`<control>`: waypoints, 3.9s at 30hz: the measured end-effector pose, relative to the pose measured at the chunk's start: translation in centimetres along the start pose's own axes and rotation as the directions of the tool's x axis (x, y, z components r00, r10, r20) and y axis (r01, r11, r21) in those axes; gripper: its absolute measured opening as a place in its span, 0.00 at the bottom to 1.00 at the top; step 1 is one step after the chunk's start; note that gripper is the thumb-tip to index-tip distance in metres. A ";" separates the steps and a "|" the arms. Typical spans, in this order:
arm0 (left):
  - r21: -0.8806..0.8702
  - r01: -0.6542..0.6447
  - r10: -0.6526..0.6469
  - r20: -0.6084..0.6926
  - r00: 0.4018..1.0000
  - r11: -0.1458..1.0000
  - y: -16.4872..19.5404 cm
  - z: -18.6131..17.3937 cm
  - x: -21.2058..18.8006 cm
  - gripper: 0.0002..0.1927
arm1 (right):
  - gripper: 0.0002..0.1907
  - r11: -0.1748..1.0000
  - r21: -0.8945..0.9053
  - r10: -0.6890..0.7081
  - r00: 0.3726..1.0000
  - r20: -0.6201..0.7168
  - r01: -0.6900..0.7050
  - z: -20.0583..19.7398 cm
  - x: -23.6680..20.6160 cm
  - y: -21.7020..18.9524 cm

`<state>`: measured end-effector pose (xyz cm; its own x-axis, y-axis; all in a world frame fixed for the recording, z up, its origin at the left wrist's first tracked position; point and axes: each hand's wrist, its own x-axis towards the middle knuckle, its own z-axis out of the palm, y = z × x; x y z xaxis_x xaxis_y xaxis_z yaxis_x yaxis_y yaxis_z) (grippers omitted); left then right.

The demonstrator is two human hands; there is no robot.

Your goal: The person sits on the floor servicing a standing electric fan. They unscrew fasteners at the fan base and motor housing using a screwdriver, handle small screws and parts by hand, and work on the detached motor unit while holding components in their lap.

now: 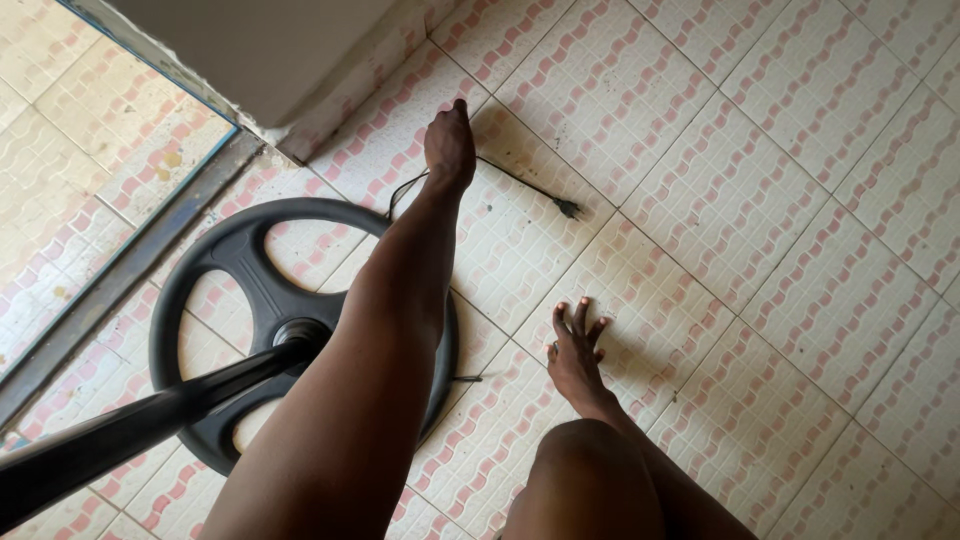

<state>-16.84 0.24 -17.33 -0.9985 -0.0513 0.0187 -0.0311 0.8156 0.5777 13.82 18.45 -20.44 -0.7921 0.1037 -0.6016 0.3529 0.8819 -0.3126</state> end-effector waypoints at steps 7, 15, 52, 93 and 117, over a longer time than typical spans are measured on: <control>0.138 -0.029 0.025 0.028 0.999 0.990 -0.5 1.6 0.1 0.07 | 0.41 0.997 -0.053 0.054 0.998 0.016 -0.053 0.1 0.2 -0.2; 0.152 -0.120 0.122 0.000 0.993 0.981 -1.1 2.5 -1.0 0.07 | 0.39 0.997 -0.055 0.057 0.998 0.008 -0.056 -0.9 -0.1 -1.3; -0.965 0.259 0.004 0.259 0.966 0.027 2.2 -27.3 -28.1 0.12 | 0.09 0.360 0.696 -0.626 0.714 -0.313 0.621 -18.1 -13.5 -23.4; -0.970 0.116 0.132 0.146 0.980 0.215 2.9 -27.3 -27.0 0.13 | 0.10 0.020 0.824 -0.458 0.738 -0.496 0.566 -15.3 -15.9 -21.3; -0.952 0.184 0.107 0.215 0.971 0.246 3.3 -27.2 -27.0 0.11 | 0.08 0.245 0.649 -0.447 0.678 -0.584 0.720 -16.2 -17.2 -21.5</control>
<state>11.21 -11.35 6.22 -0.9822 0.1612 -0.0961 -0.1488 -0.3570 0.9222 11.79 5.11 8.55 -0.9853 -0.0558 0.1613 -0.1611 -0.0081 -0.9869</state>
